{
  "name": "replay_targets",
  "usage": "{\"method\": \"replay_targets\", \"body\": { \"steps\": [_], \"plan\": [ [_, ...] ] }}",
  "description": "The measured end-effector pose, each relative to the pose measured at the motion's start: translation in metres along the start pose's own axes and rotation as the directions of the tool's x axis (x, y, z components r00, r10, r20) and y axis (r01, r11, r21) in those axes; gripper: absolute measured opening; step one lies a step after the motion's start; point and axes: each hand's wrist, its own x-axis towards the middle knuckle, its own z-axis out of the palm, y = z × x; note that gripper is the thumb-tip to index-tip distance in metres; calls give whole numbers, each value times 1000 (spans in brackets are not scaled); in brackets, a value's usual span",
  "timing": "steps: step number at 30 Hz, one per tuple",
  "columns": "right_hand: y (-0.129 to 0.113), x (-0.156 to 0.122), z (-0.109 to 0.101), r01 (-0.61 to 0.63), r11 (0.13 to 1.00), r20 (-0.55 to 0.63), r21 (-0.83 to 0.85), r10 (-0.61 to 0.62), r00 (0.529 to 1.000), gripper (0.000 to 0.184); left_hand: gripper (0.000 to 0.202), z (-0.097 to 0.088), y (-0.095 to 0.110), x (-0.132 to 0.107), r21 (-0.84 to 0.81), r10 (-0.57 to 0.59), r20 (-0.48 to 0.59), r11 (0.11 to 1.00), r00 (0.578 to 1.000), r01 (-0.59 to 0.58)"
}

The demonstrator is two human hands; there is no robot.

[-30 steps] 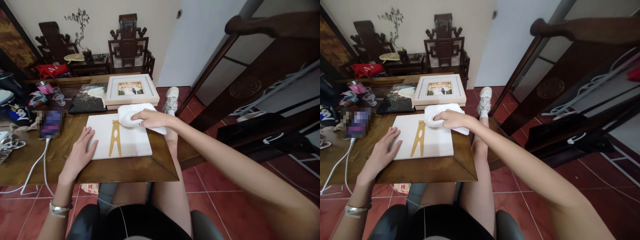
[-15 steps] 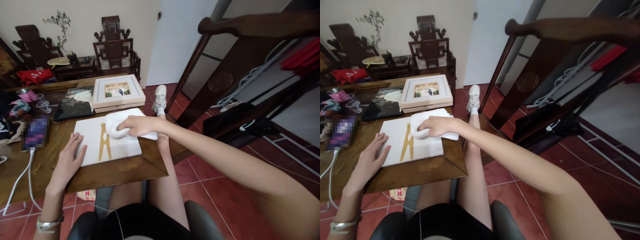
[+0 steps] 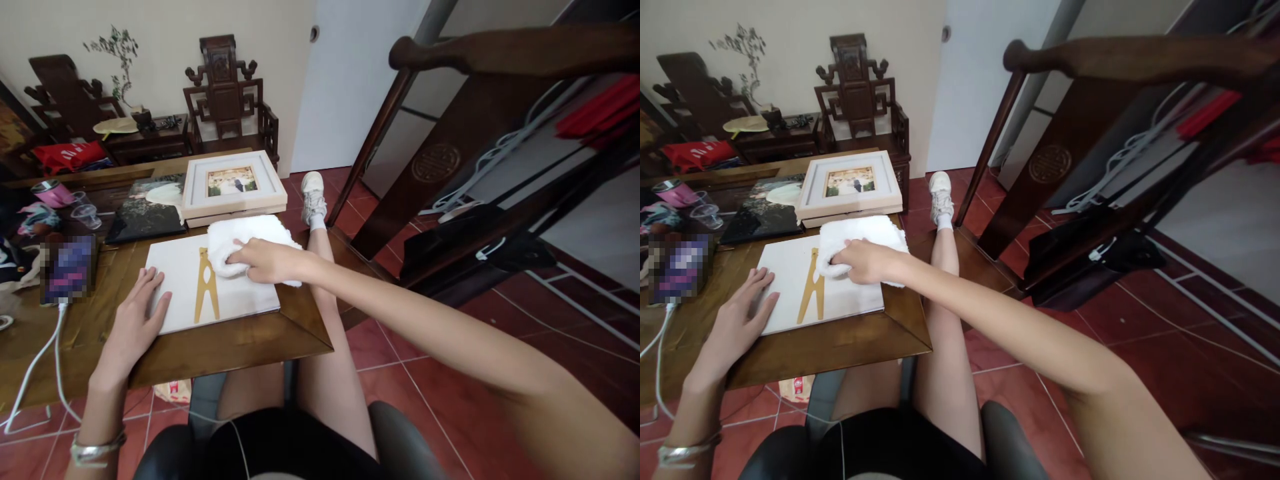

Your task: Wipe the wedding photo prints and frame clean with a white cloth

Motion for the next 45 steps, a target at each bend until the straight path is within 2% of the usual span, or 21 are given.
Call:
{"method": "replay_targets", "body": {
  "steps": [3,4,6,9,12,15,17,19,21,23,27,29,31,34,38,40,42,45],
  "plan": [
    [-35,-12,19,-110,994,-1,-21,110,994,57,51,0,0,0,-1,-2,-5,1000,1000,2],
    [-49,-18,26,-114,993,-16,-38,113,993,56,50,0,1,-1,-2,-3,-3,1000,1000,3],
    [-74,-32,39,-82,995,29,-49,83,996,50,51,0,2,-1,-7,-7,4,1000,1000,7],
    [-90,-43,47,-39,999,70,-29,41,997,46,53,-1,3,-1,-9,-13,13,1000,1000,13],
    [-68,-36,43,-21,1000,25,0,21,999,49,52,-1,3,-1,-9,-9,19,1000,1000,9],
    [-23,-14,36,24,1000,-148,-2,-24,989,51,52,-1,2,-1,-15,-3,16,1000,1000,3],
    [5,3,32,13,999,-227,-31,-20,974,54,53,0,1,-2,-15,-2,15,1000,1000,3],
    [20,15,32,-27,998,-275,-63,9,961,56,53,1,0,-2,-16,-7,13,1000,1000,7],
    [18,18,34,-54,996,-287,-76,30,958,56,53,2,-1,-3,-28,-15,-1,1000,1000,15],
    [1,10,39,-52,996,-255,-66,34,966,55,53,3,-2,-3,-44,-22,-11,999,1000,21],
    [-44,-25,54,15,1000,-192,-14,-18,981,50,53,6,-4,-3,-46,-25,-15,999,1000,24],
    [-55,-39,58,57,998,-180,16,-54,982,49,53,7,-5,-3,-45,-23,-18,999,1000,23],
    [-53,-44,59,84,996,-192,40,-75,979,51,53,7,-6,-3,-49,-16,-19,999,1000,15],
    [-28,-31,57,76,997,-251,18,-69,966,55,53,7,-7,-3,-55,-5,-17,998,1000,4],
    [17,3,47,-61,995,-308,-79,34,951,53,54,9,-9,-4,-69,5,-22,998,1000,-7],
    [29,14,43,-101,988,-313,-117,60,948,54,52,9,-10,-5,-78,6,-33,997,999,-8],
    [27,15,43,-98,986,-311,-137,52,949,55,50,10,-10,-5,-87,0,-44,996,999,-4],
    [1,-2,50,-44,991,-292,-128,5,956,54,50,11,-10,-5,-96,-3,-53,995,999,-2]
  ]
}}
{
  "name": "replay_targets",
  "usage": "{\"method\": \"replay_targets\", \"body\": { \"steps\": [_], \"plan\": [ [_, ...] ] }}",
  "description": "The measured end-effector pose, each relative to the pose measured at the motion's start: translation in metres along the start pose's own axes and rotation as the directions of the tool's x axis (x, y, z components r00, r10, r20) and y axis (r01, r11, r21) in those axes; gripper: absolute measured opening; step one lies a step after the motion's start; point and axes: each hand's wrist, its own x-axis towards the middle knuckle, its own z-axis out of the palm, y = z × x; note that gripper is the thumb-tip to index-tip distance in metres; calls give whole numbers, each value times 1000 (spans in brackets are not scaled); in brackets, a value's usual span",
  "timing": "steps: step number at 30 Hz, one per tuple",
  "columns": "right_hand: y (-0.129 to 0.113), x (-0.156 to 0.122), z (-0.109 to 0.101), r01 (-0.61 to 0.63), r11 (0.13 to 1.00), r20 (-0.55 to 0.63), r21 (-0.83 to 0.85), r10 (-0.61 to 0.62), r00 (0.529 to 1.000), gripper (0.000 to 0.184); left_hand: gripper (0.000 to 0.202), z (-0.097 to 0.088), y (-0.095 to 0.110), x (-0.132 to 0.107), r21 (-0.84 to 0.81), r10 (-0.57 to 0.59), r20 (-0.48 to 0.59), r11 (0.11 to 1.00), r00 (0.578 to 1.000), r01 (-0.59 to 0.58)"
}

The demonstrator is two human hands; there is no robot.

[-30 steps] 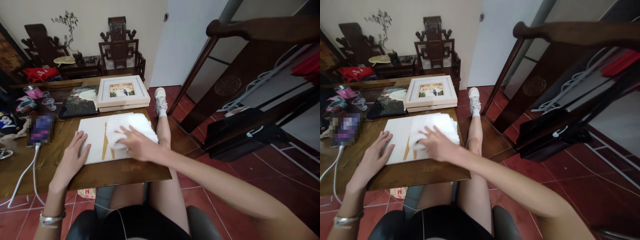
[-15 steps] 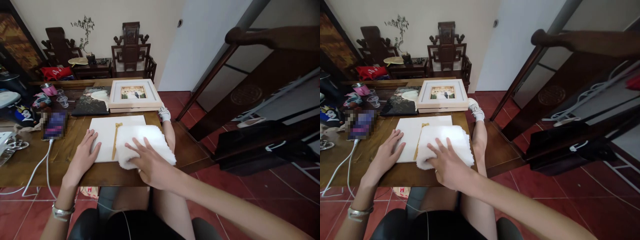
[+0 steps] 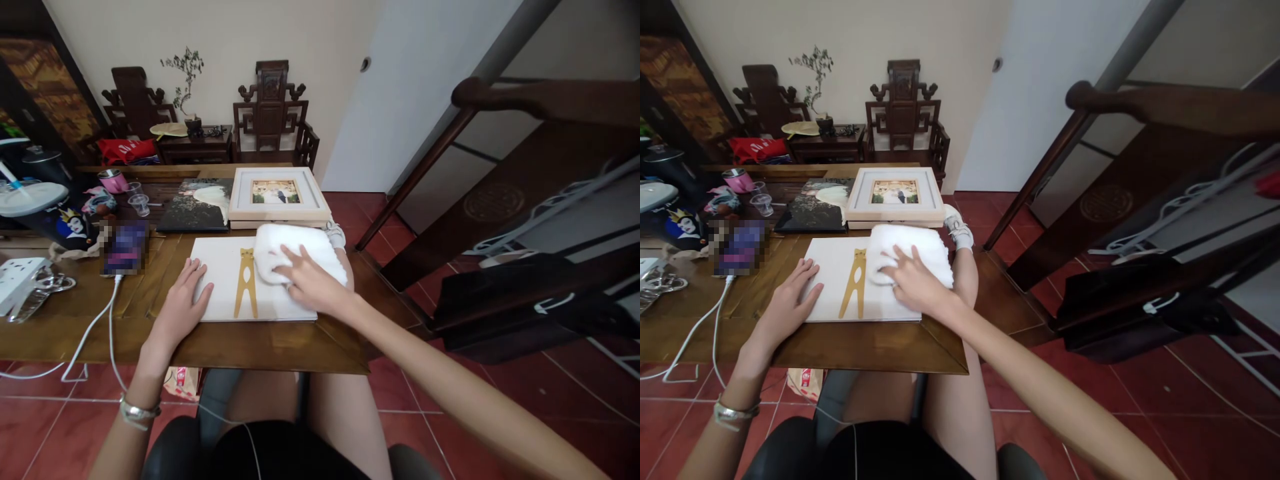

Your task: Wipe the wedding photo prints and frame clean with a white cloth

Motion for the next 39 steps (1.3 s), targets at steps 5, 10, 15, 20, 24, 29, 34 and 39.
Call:
{"method": "replay_targets", "body": {
  "steps": [5,10,15,20,24,29,34,39],
  "plan": [
    [-63,-52,-8,44,993,87,112,-54,995,52,50,0,0,0,2,5,1,1000,1000,-5],
    [-59,-54,-14,55,984,121,169,-76,990,54,46,0,-1,-1,-6,8,10,1000,1000,-8],
    [3,4,0,-15,997,27,72,13,1000,52,45,2,-1,-2,-12,20,-3,1000,1000,-20],
    [14,34,4,-119,993,19,-26,119,993,53,46,3,-2,-2,-4,9,-2,1000,1000,-9],
    [-27,5,-1,-89,995,61,-45,91,994,53,47,4,-3,-2,-12,-7,1,1000,1000,7],
    [-72,-51,-6,-3,1000,123,29,-1,992,51,47,4,-5,-2,-25,-3,-3,1000,1000,3],
    [-67,-65,-8,54,993,88,103,-64,994,53,49,2,-5,-2,-23,-5,14,1000,1000,5],
    [-34,-27,-4,-2,998,58,64,-1,998,50,49,3,-6,-2,-17,5,-1,1000,1000,-5]
  ]
}}
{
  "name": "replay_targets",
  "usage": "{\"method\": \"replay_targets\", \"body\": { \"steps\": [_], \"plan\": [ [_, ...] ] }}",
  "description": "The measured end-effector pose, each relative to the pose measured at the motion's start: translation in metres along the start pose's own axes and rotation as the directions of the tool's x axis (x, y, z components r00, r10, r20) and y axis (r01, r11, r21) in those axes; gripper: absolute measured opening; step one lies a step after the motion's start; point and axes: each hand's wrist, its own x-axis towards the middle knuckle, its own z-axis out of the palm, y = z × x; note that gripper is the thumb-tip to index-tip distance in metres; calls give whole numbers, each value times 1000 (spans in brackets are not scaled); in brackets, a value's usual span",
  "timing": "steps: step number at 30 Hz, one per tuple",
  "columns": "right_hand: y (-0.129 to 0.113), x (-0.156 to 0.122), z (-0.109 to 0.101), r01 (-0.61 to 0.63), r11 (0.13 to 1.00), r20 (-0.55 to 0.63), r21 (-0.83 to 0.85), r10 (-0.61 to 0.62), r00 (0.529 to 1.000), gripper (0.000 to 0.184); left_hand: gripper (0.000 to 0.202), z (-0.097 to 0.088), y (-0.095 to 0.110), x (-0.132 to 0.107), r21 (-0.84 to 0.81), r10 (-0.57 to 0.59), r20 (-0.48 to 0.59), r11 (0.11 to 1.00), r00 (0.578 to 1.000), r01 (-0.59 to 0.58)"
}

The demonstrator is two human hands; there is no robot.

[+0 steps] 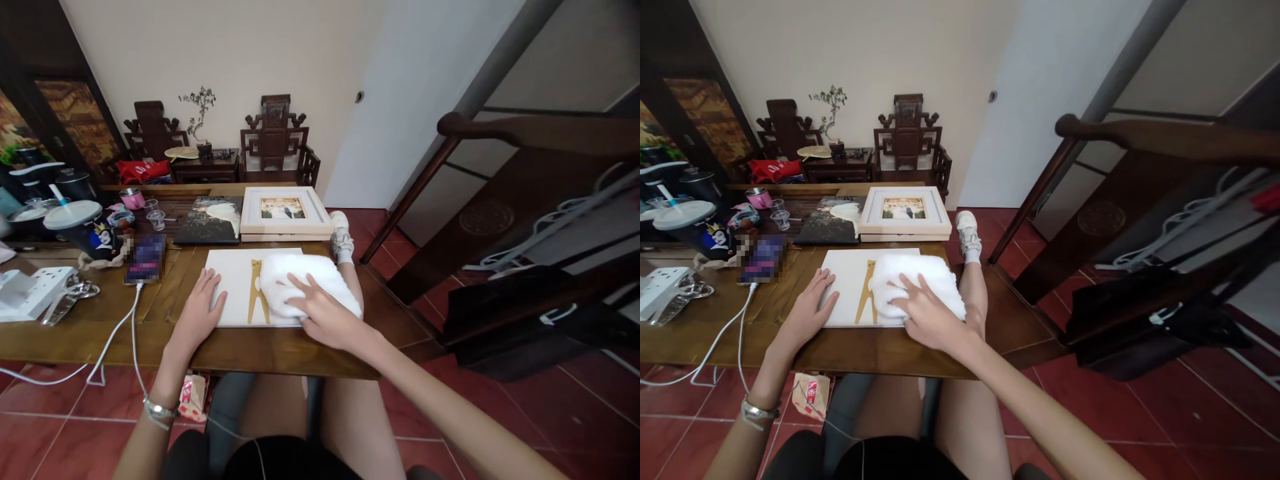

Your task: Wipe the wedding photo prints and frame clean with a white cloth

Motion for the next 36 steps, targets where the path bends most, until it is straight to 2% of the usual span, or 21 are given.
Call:
{"method": "replay_targets", "body": {
  "steps": [3,6,10,13,15,19,23,26,29,33,36],
  "plan": [
    [15,24,4,-68,997,-62,-28,66,996,50,50,0,-1,0,9,3,0,1000,1000,-3],
    [14,32,8,-114,992,-82,-49,110,991,52,51,0,-2,1,21,7,-6,1000,1000,-7],
    [-12,12,10,-106,994,-47,-30,105,993,53,51,-1,-3,2,17,7,-10,1000,1000,-7],
    [-29,-11,11,-29,999,-38,16,30,999,52,51,-2,-3,2,2,6,-9,1000,1000,-6],
    [-31,-21,10,17,999,-36,46,-15,999,50,51,-3,-3,2,-2,2,-10,1000,1000,-2],
    [-12,-17,6,22,997,-58,70,-18,998,52,53,-3,-3,2,3,-9,-7,1000,1000,9],
    [21,8,2,-75,997,-87,31,77,993,53,54,-2,-3,2,2,-9,-5,1000,1000,9],
    [31,19,1,-125,992,-97,3,124,987,54,55,-2,-2,2,-2,-13,-4,1000,1000,13],
    [17,8,4,-90,996,-82,-4,90,993,53,54,-2,-2,2,-12,-20,-4,1000,1000,20],
    [-23,-30,8,30,998,-51,59,-27,998,50,52,-3,-1,1,-19,-21,-4,1000,1000,21],
    [-41,-50,8,74,993,-20,94,-72,997,46,50,-3,0,1,-18,-20,-7,1000,1000,20]
  ]
}}
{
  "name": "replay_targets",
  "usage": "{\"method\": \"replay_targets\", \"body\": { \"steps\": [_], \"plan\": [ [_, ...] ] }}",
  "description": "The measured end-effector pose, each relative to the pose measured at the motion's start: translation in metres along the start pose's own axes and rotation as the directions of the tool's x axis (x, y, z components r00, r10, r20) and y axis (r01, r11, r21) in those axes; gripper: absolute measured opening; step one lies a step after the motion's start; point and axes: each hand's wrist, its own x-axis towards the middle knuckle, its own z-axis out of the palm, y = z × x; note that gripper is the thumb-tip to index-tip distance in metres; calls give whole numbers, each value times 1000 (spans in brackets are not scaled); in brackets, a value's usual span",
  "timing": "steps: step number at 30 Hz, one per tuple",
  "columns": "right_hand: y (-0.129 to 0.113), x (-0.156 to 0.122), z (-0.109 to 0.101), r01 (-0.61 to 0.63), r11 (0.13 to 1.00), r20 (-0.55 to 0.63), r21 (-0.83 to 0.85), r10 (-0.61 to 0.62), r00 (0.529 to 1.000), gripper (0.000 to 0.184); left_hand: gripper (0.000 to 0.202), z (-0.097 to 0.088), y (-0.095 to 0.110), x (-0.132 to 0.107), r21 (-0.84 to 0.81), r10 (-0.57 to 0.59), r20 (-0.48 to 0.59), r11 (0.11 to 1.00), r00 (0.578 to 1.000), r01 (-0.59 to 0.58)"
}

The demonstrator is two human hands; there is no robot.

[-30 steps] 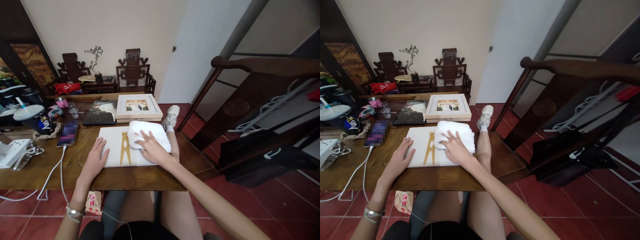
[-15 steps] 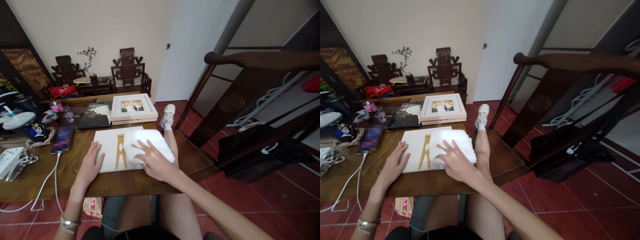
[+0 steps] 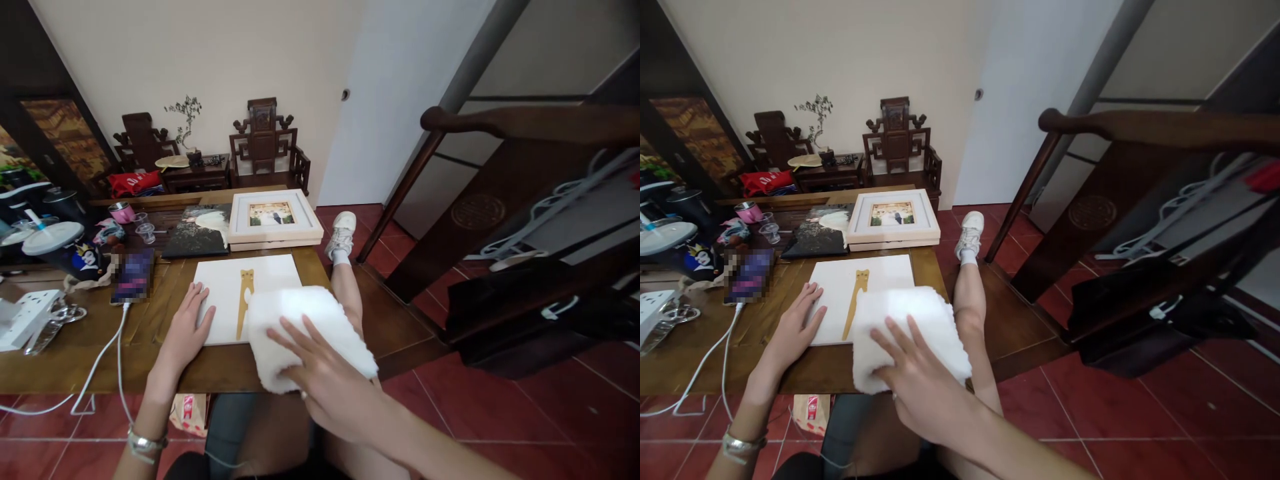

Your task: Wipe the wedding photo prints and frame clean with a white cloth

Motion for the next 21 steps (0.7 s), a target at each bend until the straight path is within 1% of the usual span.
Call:
{"method": "replay_targets", "body": {
  "steps": [2,4,7,10,13,15,17,21],
  "plan": [
    [-1,-1,-2,3,1000,17,7,-3,1000,46,50,0,0,0,5,-5,1,1000,1000,5],
    [8,7,-5,-4,1000,22,6,4,1000,48,51,0,0,0,12,-10,2,1000,1000,10],
    [31,31,-11,-61,998,12,-35,61,998,52,53,0,-1,0,15,-3,1,1000,1000,3],
    [57,61,-18,-160,982,-12,-104,160,987,53,52,0,-1,0,12,3,0,1000,1000,-3],
    [71,81,-21,-214,965,-52,-155,208,977,53,52,-1,-1,0,9,1,5,1000,1000,-1],
    [70,82,-21,-209,964,-55,-165,202,978,54,52,-1,-1,0,7,-1,9,1000,1000,0],
    [60,73,-18,-180,972,-32,-149,177,984,54,51,-1,-1,0,4,-3,10,1000,1000,2],
    [23,31,-8,-61,995,8,-74,62,998,51,52,0,1,0,2,-13,17,1000,1000,13]
  ]
}}
